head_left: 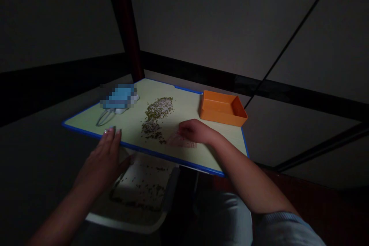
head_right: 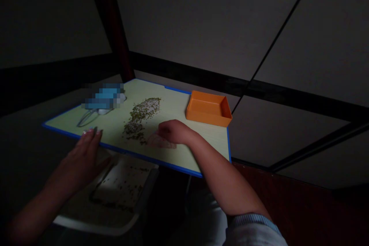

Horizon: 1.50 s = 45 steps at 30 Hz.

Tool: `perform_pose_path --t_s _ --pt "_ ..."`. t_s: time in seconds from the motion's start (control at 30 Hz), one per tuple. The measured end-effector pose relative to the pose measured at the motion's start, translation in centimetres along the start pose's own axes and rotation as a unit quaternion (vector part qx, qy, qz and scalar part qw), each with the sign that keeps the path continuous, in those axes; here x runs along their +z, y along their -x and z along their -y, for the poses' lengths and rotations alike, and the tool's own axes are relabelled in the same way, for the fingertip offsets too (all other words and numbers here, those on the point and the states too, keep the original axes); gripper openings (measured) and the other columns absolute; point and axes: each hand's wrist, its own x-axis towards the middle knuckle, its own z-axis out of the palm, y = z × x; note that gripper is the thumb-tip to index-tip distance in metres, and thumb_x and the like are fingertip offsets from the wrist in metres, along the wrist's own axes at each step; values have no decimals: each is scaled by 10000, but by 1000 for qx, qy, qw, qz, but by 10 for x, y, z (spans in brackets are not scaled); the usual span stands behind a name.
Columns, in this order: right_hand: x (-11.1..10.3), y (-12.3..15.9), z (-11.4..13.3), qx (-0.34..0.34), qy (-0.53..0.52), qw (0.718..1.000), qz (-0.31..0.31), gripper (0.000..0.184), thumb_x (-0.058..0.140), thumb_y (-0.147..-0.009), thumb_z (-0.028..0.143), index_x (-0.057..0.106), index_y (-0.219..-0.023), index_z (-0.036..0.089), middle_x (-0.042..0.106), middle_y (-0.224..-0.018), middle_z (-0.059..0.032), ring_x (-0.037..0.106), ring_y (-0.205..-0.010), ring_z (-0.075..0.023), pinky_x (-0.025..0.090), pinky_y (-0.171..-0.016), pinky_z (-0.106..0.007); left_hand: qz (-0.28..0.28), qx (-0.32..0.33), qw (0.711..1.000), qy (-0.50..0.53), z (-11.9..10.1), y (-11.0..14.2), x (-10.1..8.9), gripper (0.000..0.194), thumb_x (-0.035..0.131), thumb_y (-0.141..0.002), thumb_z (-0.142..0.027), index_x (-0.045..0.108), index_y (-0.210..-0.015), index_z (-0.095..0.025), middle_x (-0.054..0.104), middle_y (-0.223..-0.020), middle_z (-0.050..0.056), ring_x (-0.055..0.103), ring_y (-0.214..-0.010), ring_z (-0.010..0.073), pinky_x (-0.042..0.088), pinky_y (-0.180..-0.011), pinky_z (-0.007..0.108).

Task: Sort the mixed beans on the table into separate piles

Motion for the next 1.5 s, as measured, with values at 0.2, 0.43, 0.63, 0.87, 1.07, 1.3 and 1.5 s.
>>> perform_pose_path --t_s 0.2,0.43,0.63,0.87,1.07,1.3,1.5 --pt "-2 3 7 -6 0 996 89 236 562 -835 270 544 -632 150 427 -557 65 363 -560 -68 217 -555 -229 -14 -5 1000 18 -2 -3 4 808 401 -841 -458 57 -1444 -44 78 -1553 249 64 -1447 339 243 -1131 488" --pt "1 0 9 41 131 989 52 245 588 -833 325 631 -667 150 493 -595 25 329 -552 -79 188 -546 -259 1 3 1000 12 1 -2 1 796 408 -840 -459 81 -1449 -63 119 -1552 236 103 -1444 338 285 -1112 492" --pt "-5 2 9 99 174 979 32 270 595 -825 392 674 -701 166 541 -596 -7 334 -534 -96 194 -531 -275 7 0 1000 17 1 -1 1 781 403 -841 -453 100 -1447 -64 121 -1554 231 105 -1444 333 291 -1110 487" --pt "-5 1 7 120 192 973 40 276 570 -835 405 695 -741 178 607 -654 -28 386 -552 -105 207 -531 -272 4 7 999 31 3 -1 -1 773 392 -835 -468 133 -1441 -64 123 -1555 230 104 -1444 336 285 -1110 505" --pt "-4 1 3 129 201 971 18 283 566 -835 408 689 -726 177 589 -629 -32 374 -535 -109 208 -523 -277 7 8 1000 26 4 -1 -1 774 384 -845 -466 96 -1449 -78 113 -1560 217 96 -1446 328 282 -1112 497" --pt "-7 2 -4 156 218 964 2 283 557 -828 432 704 -766 198 634 -677 -45 456 -578 -128 222 -532 -277 -8 24 999 24 6 0 2 769 416 -838 -423 116 -1446 -59 120 -1555 232 104 -1445 332 281 -1113 495" --pt "-15 3 -8 188 230 954 -29 279 532 -839 393 714 -774 191 659 -710 -67 477 -591 -138 223 -535 -285 1 18 1000 25 4 -1 0 754 385 -848 -430 104 -1450 -74 111 -1559 222 102 -1446 330 315 -1086 514"
